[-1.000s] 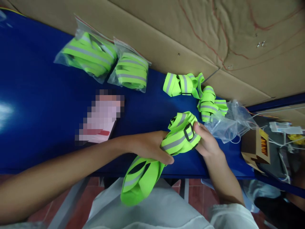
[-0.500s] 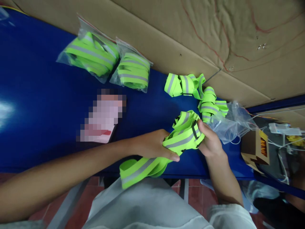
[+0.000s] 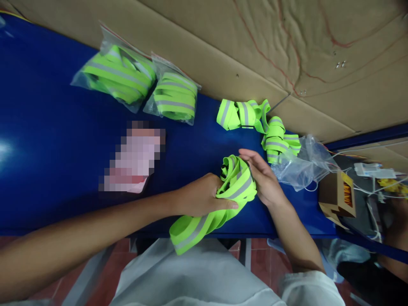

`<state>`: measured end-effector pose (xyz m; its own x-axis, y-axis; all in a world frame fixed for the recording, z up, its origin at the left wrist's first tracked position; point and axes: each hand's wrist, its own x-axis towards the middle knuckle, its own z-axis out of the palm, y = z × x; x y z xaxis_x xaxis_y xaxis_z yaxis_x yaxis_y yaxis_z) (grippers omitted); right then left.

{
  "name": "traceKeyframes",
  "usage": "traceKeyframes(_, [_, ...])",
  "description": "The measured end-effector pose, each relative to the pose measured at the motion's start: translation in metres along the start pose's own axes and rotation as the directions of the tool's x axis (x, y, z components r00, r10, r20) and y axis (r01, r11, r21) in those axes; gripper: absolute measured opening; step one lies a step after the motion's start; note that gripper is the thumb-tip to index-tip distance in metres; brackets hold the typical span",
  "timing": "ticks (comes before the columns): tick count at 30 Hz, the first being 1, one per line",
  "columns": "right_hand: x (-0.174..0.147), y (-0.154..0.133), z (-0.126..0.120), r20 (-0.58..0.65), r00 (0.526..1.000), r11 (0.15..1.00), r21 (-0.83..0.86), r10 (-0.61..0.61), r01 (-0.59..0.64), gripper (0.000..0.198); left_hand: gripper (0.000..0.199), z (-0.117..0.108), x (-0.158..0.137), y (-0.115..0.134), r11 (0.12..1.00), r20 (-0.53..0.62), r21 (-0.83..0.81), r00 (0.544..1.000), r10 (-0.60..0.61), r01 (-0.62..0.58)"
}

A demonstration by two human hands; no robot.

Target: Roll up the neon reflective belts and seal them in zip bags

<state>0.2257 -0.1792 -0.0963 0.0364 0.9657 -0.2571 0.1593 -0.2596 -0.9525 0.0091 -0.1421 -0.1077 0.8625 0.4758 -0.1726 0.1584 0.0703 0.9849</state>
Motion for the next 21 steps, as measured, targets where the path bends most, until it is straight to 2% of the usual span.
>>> traceKeyframes(2, [-0.003, -0.001, -0.002, -0.058, 0.989, 0.981, -0.147, -0.137, 0.127, 0.039, 0.035, 0.000, 0.001, 0.000, 0.999, -0.040, 0.029, 0.999, -0.013, 0.014])
traceKeyframes(3, [-0.005, -0.002, -0.003, -0.049, 0.981, 0.965, -0.198, -0.187, 0.174, 0.043, 0.035, 0.001, 0.001, 0.000, 0.999, -0.052, 0.042, 0.999, -0.013, 0.015])
traceKeyframes(5, [-0.011, -0.006, -0.005, 0.065, 0.967, 0.934, -0.250, -0.246, 0.254, 0.061, 0.032, 0.002, 0.001, -0.001, 0.998, -0.059, 0.068, 0.998, 0.001, 0.003])
traceKeyframes(7, [-0.017, -0.010, -0.006, 0.233, 0.943, 0.900, -0.313, -0.236, 0.302, 0.082, 0.031, 0.003, 0.001, -0.001, 0.996, -0.041, 0.086, 0.999, 0.011, -0.008])
traceKeyframes(8, [-0.020, -0.011, -0.005, 0.296, 0.934, 0.878, -0.369, -0.201, 0.306, 0.098, 0.031, 0.004, 0.001, -0.002, 0.996, -0.025, 0.090, 1.000, 0.019, -0.017])
traceKeyframes(10, [-0.022, -0.013, -0.001, 0.338, 0.935, 0.844, -0.467, -0.108, 0.266, 0.125, 0.033, 0.004, 0.001, -0.002, 0.997, 0.007, 0.079, 1.000, 0.025, -0.026])
traceKeyframes(12, [-0.023, -0.012, 0.004, 0.293, 0.953, 0.857, -0.471, -0.071, 0.209, 0.122, 0.032, 0.003, 0.001, 0.000, 0.999, 0.031, 0.047, 0.999, 0.007, -0.009])
traceKeyframes(16, [-0.020, -0.007, 0.010, 0.168, 0.978, 0.915, -0.362, -0.122, 0.176, 0.099, 0.019, -0.004, -0.001, 0.004, 0.988, 0.121, -0.081, 0.986, -0.119, 0.129])
traceKeyframes(18, [-0.020, -0.005, 0.009, 0.102, 0.983, 0.927, -0.328, -0.154, 0.180, 0.095, 0.023, -0.007, -0.001, 0.003, 0.962, 0.169, -0.200, 0.974, -0.154, 0.186])
traceKeyframes(21, [-0.021, -0.005, 0.007, 0.035, 0.972, 0.917, -0.328, -0.230, 0.229, 0.088, 0.032, -0.007, 0.000, -0.003, 0.954, 0.146, -0.272, 0.985, -0.089, 0.126])
